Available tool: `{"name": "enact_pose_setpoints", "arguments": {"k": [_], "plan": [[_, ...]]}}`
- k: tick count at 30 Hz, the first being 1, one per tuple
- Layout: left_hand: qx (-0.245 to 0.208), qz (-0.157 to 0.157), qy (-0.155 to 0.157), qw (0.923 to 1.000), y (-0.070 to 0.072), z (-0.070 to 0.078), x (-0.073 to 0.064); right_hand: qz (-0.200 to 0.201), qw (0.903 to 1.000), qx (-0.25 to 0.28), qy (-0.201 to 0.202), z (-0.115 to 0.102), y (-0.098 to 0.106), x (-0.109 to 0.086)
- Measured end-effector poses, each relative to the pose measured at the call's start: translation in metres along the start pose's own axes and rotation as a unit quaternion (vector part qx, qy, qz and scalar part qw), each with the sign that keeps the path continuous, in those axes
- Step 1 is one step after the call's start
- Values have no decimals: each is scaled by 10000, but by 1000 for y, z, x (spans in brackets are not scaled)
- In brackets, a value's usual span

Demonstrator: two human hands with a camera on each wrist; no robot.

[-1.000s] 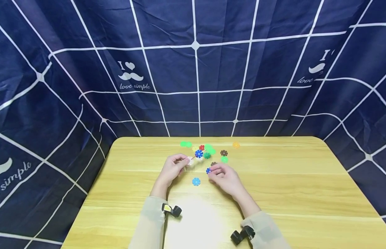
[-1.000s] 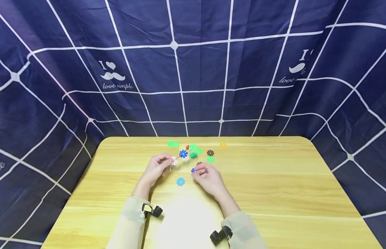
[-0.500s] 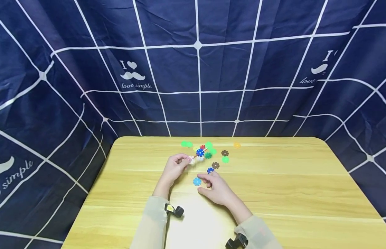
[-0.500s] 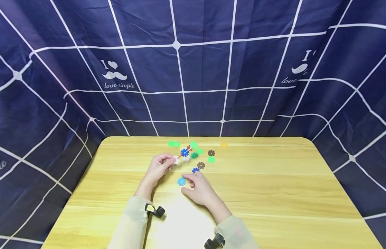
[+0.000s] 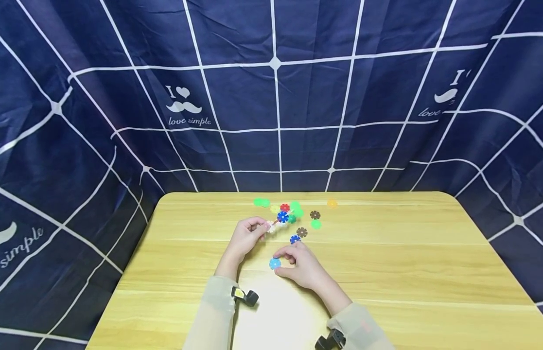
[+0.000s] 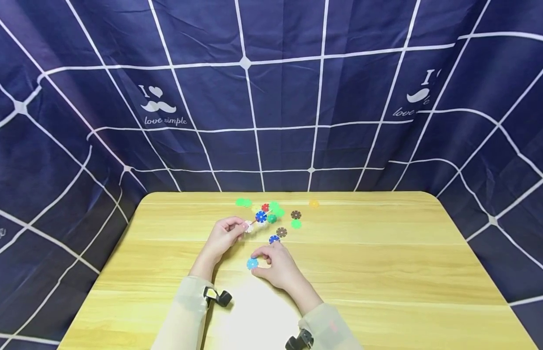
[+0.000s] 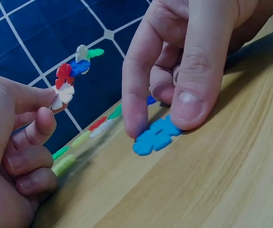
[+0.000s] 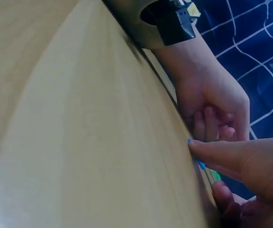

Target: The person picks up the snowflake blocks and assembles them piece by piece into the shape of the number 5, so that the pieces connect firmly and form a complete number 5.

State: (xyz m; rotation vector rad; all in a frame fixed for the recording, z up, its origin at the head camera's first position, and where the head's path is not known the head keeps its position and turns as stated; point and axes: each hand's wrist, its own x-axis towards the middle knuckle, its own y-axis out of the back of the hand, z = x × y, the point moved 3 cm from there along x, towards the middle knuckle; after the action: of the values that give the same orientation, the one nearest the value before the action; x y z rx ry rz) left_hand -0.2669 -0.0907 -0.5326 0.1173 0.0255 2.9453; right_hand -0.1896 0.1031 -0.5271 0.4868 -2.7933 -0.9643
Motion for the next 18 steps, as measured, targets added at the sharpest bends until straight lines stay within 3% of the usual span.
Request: {"name": "enact_pose_setpoints", "arguments": {"k": [9, 13, 18], "plan": [[102, 25, 34, 9999, -1, -1, 0, -310, 9992, 251, 26, 4, 7, 1], [-103, 88, 108, 9999, -4, -1, 0, -594, 9926, 1038, -203, 14, 14, 2], [-551, -3, 384, 9977, -12, -2, -1, -610, 9686, 2311, -691, 32, 26, 3]]}}
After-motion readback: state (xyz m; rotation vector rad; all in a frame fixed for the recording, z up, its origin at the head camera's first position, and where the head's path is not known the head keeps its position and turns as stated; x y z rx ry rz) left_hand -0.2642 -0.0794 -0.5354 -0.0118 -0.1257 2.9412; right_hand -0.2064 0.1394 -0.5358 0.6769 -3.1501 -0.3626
